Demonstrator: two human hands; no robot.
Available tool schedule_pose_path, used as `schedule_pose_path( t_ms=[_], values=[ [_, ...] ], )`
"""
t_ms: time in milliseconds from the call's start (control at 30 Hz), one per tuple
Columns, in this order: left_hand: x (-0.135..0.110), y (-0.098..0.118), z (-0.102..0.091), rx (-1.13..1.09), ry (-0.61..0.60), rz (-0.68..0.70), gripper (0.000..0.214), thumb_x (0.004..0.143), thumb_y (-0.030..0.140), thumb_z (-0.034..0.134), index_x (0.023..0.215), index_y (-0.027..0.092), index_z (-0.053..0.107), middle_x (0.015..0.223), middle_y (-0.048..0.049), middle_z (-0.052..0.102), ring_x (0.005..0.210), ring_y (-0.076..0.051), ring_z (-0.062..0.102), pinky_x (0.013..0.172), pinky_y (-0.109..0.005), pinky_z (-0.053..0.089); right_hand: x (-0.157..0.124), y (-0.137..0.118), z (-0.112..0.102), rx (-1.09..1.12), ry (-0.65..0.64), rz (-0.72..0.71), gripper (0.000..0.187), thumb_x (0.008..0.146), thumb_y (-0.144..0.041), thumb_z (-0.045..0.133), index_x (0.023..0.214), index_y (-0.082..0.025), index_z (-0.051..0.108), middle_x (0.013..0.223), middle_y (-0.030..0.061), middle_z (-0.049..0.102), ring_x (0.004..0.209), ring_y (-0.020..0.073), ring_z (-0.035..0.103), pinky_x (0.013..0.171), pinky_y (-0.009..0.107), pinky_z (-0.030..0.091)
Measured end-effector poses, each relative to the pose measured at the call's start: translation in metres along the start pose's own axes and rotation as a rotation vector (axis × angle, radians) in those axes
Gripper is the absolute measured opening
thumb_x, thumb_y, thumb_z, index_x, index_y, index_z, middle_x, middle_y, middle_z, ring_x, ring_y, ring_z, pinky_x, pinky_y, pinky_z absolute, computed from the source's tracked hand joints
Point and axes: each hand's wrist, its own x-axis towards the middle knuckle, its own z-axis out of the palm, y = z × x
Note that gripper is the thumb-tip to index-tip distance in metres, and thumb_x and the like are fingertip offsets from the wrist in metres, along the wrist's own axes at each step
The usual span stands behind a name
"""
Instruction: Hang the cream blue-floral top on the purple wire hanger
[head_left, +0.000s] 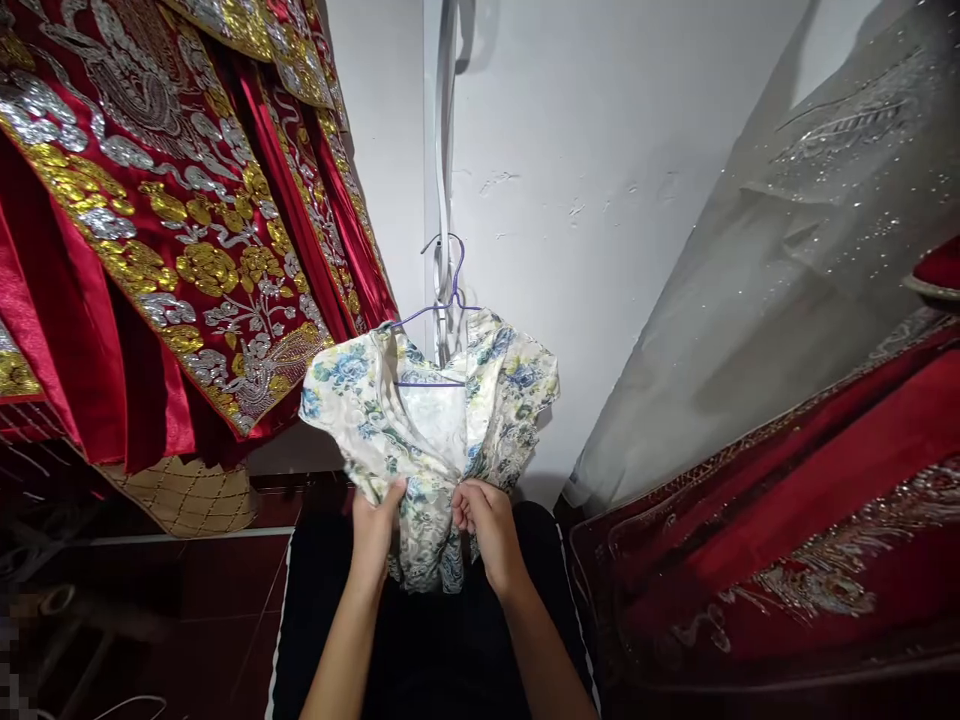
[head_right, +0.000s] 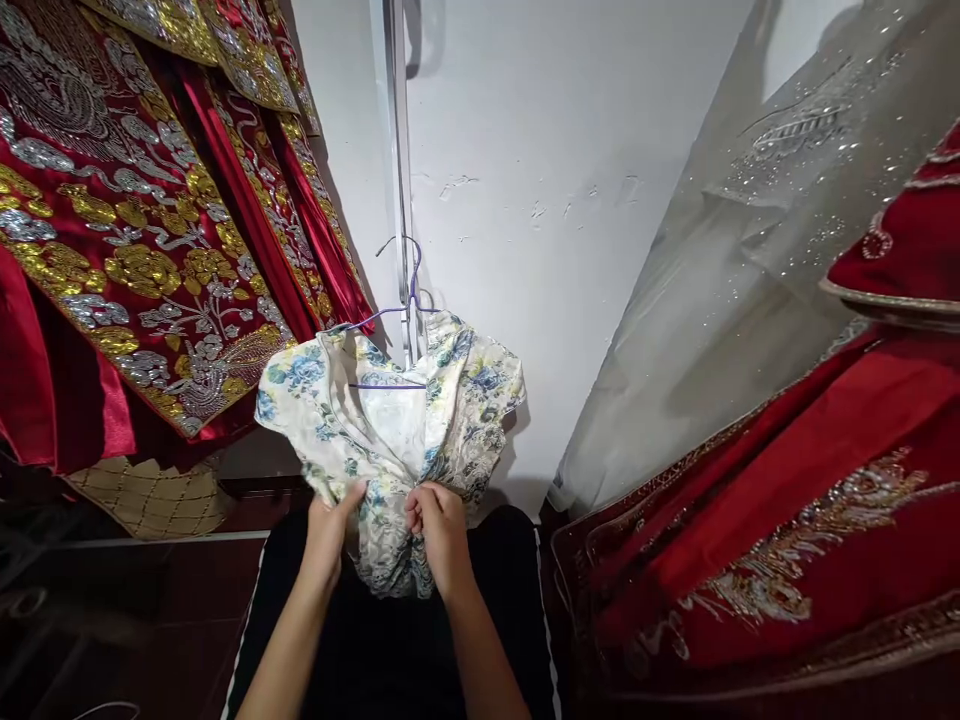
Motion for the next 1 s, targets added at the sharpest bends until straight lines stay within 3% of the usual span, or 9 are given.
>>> schedule_pose_path(
  t_ms=[67, 133, 200, 300, 367, 533, 800, 900, 1000],
  values=[
    [-0.005, -0.008, 0.003, 0.113, 0.284, 0.263, 0.063, 0.073, 0.035, 0.079, 0.127, 0.020, 0.050, 0.128, -0.0131, 0.055, 0.119, -0.028, 0.055, 0.105, -0.045, 0.040, -0.002, -0.002, -0.002, 0.044, 0.004, 0.038, 0.030, 0.090, -0.034, 0.050, 0.067, -0.017, 0.060, 0.055, -0.0007, 0.053, 0.052, 0.0113, 0.044, 0.052, 0.025, 0.032],
    [-0.016, -0.015, 0.011, 0.243, 0.392, 0.483, 0.068, 0.074, 0.032, 0.078, 0.131, 0.021, 0.044, 0.133, -0.0135, 0.047, 0.124, -0.028, 0.048, 0.109, -0.045, 0.036, -0.002, -0.003, -0.001, 0.055, -0.020, 0.060, 0.029, 0.089, -0.034, 0.050, 0.069, -0.016, 0.062, 0.055, -0.0007, 0.053, 0.050, 0.0102, 0.042, 0.050, 0.024, 0.030],
    [-0.028, -0.018, 0.020, 0.317, 0.209, 0.541, 0.059, 0.078, 0.028, 0.073, 0.130, 0.021, 0.046, 0.130, -0.0126, 0.048, 0.123, -0.027, 0.048, 0.108, -0.043, 0.036, -0.002, -0.003, 0.003, 0.045, -0.050, 0.086, 0.030, 0.088, -0.034, 0.052, 0.070, -0.015, 0.064, 0.052, -0.0013, 0.052, 0.047, 0.0091, 0.039, 0.049, 0.024, 0.026],
    [-0.036, -0.017, 0.030, 0.239, -0.274, 0.364, 0.024, 0.088, 0.023, 0.058, 0.111, 0.021, 0.056, 0.104, -0.0069, 0.060, 0.101, -0.022, 0.059, 0.091, -0.035, 0.046, -0.004, -0.002, 0.007, 0.054, -0.092, 0.137, 0.031, 0.087, -0.037, 0.054, 0.070, -0.014, 0.065, 0.044, -0.0040, 0.044, 0.042, 0.0078, 0.033, 0.046, 0.025, 0.021],
    [-0.034, -0.016, 0.031, 0.185, -0.445, 0.254, 0.009, 0.091, 0.024, 0.053, 0.098, 0.020, 0.056, 0.085, -0.0016, 0.058, 0.083, -0.018, 0.058, 0.077, -0.029, 0.046, -0.006, -0.001, 0.006, 0.099, -0.117, 0.167, 0.031, 0.087, -0.038, 0.055, 0.071, -0.014, 0.066, 0.041, -0.0056, 0.040, 0.041, 0.0075, 0.029, 0.045, 0.025, 0.018],
    [-0.026, -0.017, 0.027, 0.324, -0.478, 0.287, 0.013, 0.093, 0.031, 0.053, 0.086, 0.020, 0.053, 0.078, 0.0008, 0.052, 0.074, -0.016, 0.051, 0.068, -0.025, 0.039, 0.020, -0.034, -0.007, 0.171, -0.091, 0.126, 0.024, 0.084, -0.034, 0.057, 0.071, -0.015, 0.065, 0.043, -0.0069, 0.036, 0.040, 0.0072, 0.024, 0.043, 0.025, 0.017],
    [-0.028, -0.019, 0.031, 0.563, -0.536, 0.397, 0.011, 0.095, 0.028, 0.048, 0.086, 0.021, 0.052, 0.083, -0.0025, 0.057, 0.079, -0.019, 0.055, 0.074, -0.029, 0.041, 0.093, -0.179, -0.002, 0.221, -0.137, -0.279, 0.017, 0.086, -0.026, 0.057, 0.078, -0.015, 0.067, 0.053, -0.0051, 0.043, 0.044, 0.0056, 0.028, 0.041, 0.021, 0.019],
    [-0.018, 0.006, 0.032, 0.616, -0.648, 0.341, 0.010, 0.092, 0.026, 0.052, 0.083, 0.021, 0.053, 0.080, -0.0018, 0.059, 0.078, -0.019, 0.056, 0.073, -0.030, 0.042, 0.085, -0.180, 0.009, 0.141, -0.125, -0.366, 0.021, 0.088, -0.028, 0.055, 0.083, -0.013, 0.070, 0.054, -0.0029, 0.051, 0.045, 0.0058, 0.037, 0.041, 0.020, 0.023],
    [-0.001, 0.064, 0.042, 0.504, -0.721, 0.373, 0.005, 0.090, 0.026, 0.058, 0.092, 0.021, 0.060, 0.086, -0.0023, 0.064, 0.083, -0.019, 0.059, 0.077, -0.031, 0.045, 0.072, -0.165, 0.012, 0.038, -0.124, -0.388, 0.023, 0.089, -0.027, 0.053, 0.080, -0.014, 0.069, 0.053, -0.0023, 0.055, 0.045, 0.0063, 0.041, 0.043, 0.020, 0.026]
  ],
)
